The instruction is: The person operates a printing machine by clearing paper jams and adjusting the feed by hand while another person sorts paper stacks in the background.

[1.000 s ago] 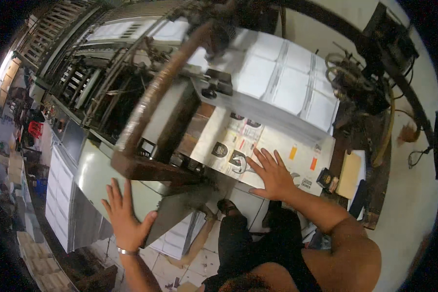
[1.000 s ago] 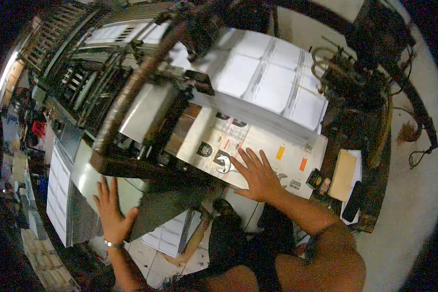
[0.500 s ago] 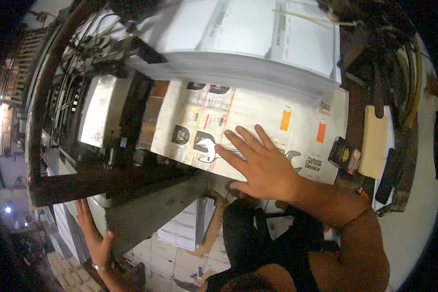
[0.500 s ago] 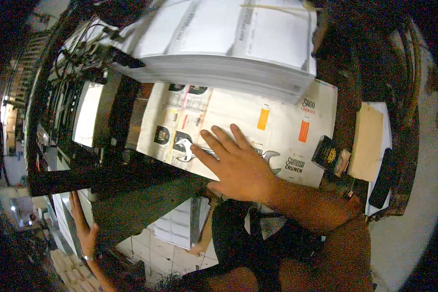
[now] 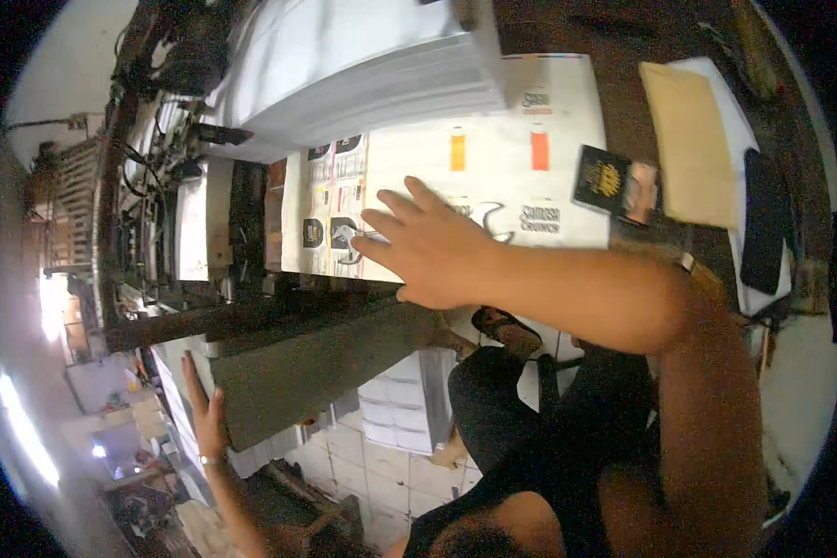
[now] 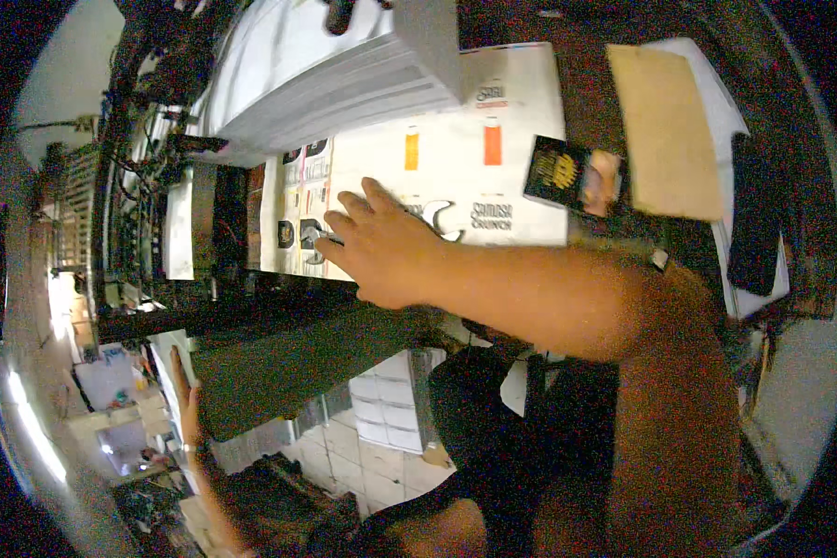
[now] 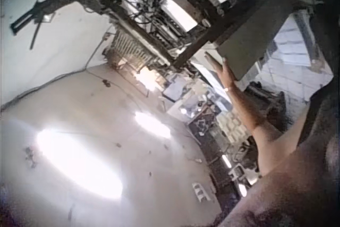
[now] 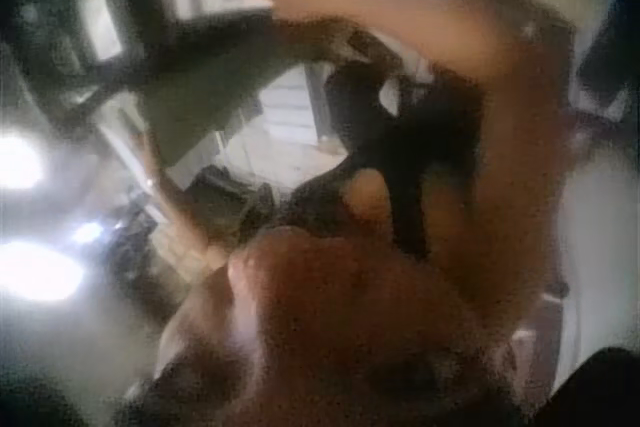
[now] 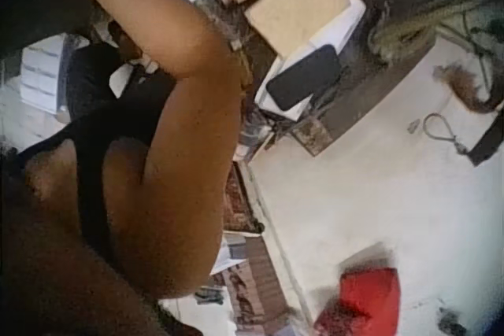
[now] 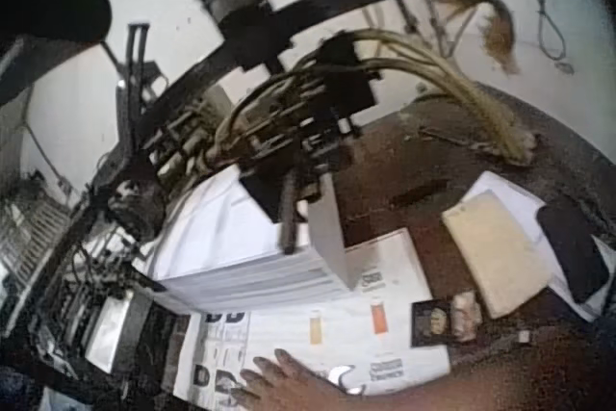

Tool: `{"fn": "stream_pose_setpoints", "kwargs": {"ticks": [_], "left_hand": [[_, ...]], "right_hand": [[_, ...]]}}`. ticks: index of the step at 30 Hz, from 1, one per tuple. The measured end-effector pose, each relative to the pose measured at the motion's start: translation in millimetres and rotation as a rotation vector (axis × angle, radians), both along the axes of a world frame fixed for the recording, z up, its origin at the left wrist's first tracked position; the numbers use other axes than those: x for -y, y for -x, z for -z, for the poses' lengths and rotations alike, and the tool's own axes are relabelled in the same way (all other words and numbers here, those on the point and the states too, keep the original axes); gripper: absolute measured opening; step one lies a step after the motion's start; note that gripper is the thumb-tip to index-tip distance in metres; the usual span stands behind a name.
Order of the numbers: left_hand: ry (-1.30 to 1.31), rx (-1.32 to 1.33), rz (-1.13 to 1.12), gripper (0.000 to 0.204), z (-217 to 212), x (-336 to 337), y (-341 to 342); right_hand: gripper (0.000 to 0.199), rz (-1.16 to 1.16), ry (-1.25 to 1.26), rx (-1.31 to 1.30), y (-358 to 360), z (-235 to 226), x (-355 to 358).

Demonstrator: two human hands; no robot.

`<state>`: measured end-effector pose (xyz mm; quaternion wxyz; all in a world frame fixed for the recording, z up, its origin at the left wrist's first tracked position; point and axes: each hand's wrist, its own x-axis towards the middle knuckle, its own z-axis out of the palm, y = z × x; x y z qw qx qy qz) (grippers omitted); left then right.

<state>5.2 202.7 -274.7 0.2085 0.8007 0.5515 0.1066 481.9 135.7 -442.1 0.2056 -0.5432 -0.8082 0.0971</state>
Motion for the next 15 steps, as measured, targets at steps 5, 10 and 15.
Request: {"fn": "stream_pose_setpoints", "kwargs": {"ticks": [5, 10, 15], "left_hand": [[-0.037, -0.094, -0.107, 0.094, 4.3, -4.2, -15.9], [-0.030, -0.022, -0.161, 0.090, 4.3, 1.9, -29.7], [-0.067, 0.001, -0.130, 0.088, 5.8, 2.3, -26.5]], "right_hand": [[0.071, -0.034, 0.006, -0.106, 1.5, -6.0, -0.4], [0.062, -0.077, -0.048, -0.125, 7.0, -3.2, -1.2], [0.050, -0.092, -0.143, -0.171, 9.2, -2.4, -0.4]]}}
